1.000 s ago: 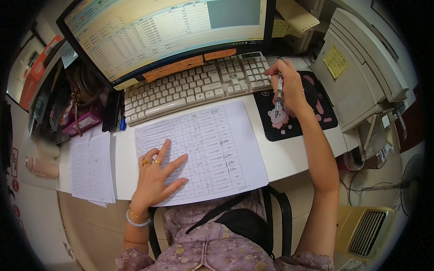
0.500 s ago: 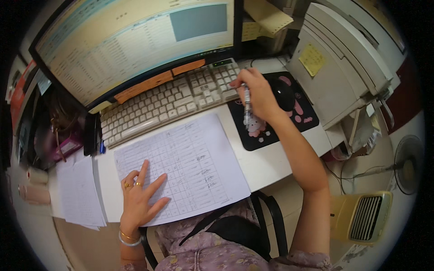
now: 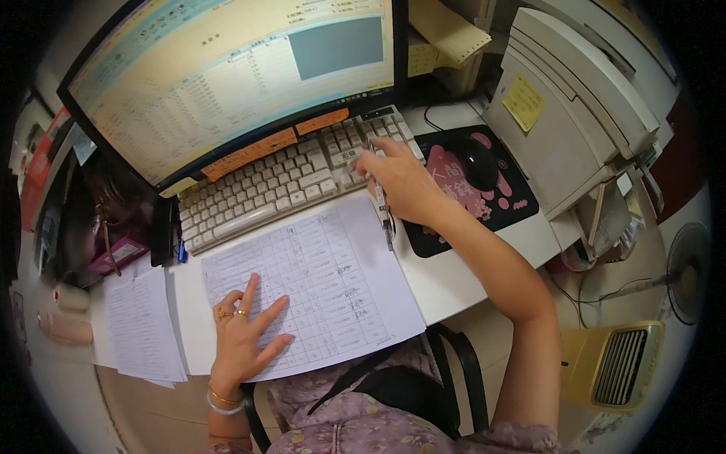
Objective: Filling out paper records while referencing data on a computer screen in an office setting.
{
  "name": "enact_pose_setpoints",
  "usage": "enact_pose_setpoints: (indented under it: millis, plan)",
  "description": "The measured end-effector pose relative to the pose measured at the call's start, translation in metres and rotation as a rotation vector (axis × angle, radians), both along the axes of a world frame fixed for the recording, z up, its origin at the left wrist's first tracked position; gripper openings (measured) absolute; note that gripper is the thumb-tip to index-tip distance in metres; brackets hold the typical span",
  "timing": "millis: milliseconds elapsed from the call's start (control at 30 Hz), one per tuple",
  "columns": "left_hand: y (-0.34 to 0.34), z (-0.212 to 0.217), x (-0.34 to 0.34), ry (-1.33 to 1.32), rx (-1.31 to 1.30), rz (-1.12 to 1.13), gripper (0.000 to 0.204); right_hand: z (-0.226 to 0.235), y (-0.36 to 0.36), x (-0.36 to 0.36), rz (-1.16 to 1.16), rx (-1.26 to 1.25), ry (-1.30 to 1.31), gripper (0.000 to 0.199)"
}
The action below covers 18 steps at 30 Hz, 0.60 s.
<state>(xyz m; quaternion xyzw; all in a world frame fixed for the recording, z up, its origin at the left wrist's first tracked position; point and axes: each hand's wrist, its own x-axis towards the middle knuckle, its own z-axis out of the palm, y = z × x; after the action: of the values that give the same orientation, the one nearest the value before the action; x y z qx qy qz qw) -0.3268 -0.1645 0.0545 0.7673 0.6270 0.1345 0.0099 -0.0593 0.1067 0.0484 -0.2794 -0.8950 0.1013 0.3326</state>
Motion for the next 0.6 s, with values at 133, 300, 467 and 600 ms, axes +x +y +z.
enact_pose_setpoints:
  millis: [133, 300, 467, 600]
  plan:
    - [-0.001, 0.000, 0.003, -0.005, 0.012, -0.011, 0.052, 0.003, -0.008, 0.001, -0.098, 0.044, 0.058, 0.019]
    - [-0.019, 0.009, 0.002, -0.013, -0.019, -0.051, 0.054, 0.008, -0.007, 0.012, -0.147, -0.038, 0.176, 0.018]
    - [-0.033, 0.033, 0.027, 0.002, -0.160, -0.260, 0.056, 0.011, 0.000, 0.018, -0.163, 0.030, 0.200, 0.018]
    - [-0.033, 0.031, 0.027, -0.013, -0.133, -0.258, 0.045, 0.020, 0.001, 0.027, -0.185, 0.023, 0.235, 0.017]
